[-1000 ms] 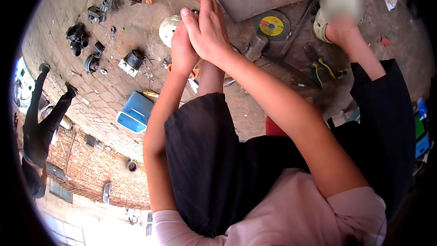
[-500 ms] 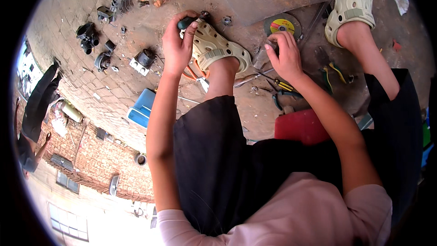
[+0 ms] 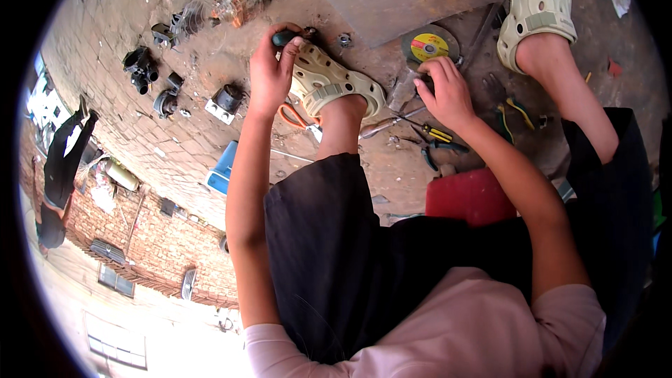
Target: The person sits on a low stool and disassembles a small cylindrical motor component using a screwdriver and pliers. They remove internal parts, place them on the ground, and continue manipulating the housing and internal pieces with both hands.
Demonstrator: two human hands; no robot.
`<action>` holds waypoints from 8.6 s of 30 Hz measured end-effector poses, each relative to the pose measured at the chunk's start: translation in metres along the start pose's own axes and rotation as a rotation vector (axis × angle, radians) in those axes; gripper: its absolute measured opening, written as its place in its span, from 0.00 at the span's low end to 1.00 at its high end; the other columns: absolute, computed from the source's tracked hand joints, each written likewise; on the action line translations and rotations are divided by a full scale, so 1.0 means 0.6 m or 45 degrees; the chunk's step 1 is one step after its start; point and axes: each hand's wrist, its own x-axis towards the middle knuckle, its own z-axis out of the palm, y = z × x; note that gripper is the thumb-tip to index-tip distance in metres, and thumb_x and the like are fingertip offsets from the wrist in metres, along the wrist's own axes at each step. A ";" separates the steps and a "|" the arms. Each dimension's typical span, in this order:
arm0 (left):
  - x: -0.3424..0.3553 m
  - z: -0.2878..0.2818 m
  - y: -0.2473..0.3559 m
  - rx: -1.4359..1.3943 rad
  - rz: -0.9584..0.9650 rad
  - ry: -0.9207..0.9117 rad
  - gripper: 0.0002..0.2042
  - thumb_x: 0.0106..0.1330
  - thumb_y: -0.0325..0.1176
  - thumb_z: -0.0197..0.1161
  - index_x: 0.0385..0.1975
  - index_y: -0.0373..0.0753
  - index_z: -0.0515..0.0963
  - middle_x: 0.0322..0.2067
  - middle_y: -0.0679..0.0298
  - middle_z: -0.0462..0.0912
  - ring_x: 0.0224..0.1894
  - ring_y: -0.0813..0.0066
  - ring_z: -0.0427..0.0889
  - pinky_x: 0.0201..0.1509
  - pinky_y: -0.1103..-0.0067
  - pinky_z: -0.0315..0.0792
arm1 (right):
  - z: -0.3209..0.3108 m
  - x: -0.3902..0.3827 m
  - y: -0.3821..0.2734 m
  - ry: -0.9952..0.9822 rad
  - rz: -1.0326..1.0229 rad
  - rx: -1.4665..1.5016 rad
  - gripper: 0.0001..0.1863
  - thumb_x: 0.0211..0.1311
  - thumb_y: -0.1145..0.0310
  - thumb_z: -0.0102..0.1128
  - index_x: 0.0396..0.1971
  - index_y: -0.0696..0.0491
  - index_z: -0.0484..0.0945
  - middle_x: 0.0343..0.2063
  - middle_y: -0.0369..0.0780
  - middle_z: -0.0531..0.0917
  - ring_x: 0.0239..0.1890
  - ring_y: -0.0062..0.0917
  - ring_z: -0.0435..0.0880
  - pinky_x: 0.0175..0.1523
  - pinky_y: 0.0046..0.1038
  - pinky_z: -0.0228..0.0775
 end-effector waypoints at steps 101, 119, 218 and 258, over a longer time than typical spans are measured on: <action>-0.013 0.069 -0.070 -0.083 0.386 0.412 0.11 0.57 0.31 0.65 0.39 0.38 0.76 0.31 0.53 0.79 0.37 0.50 0.78 0.41 0.67 0.72 | -0.012 0.123 -0.300 -0.295 0.925 0.658 0.30 0.70 0.40 0.40 0.21 0.53 0.66 0.09 0.29 0.60 0.08 0.13 0.55 0.13 0.20 0.43; -0.020 0.065 -0.072 0.060 0.487 0.431 0.11 0.53 0.33 0.67 0.35 0.42 0.77 0.25 0.57 0.76 0.33 0.54 0.77 0.36 0.63 0.71 | -0.041 0.131 -0.356 -0.281 0.490 0.814 0.28 0.73 0.47 0.40 0.18 0.53 0.65 0.07 0.31 0.64 0.06 0.14 0.60 0.11 0.20 0.49; 0.107 0.001 -0.094 0.470 -0.014 -0.337 0.10 0.55 0.35 0.69 0.36 0.40 0.82 0.31 0.59 0.85 0.33 0.63 0.83 0.40 0.73 0.75 | 0.194 0.195 -0.241 0.164 1.143 0.582 0.20 0.59 0.74 0.52 0.49 0.66 0.62 0.39 0.59 0.80 0.46 0.51 0.80 0.51 0.43 0.72; -0.174 -0.089 0.307 -0.898 0.453 -0.069 0.26 0.68 0.30 0.59 0.65 0.33 0.62 0.49 0.61 0.77 0.53 0.74 0.74 0.60 0.78 0.67 | -0.151 0.056 -0.465 0.358 0.039 1.240 0.07 0.62 0.73 0.61 0.35 0.58 0.74 0.28 0.34 0.81 0.29 0.11 0.76 0.36 0.16 0.69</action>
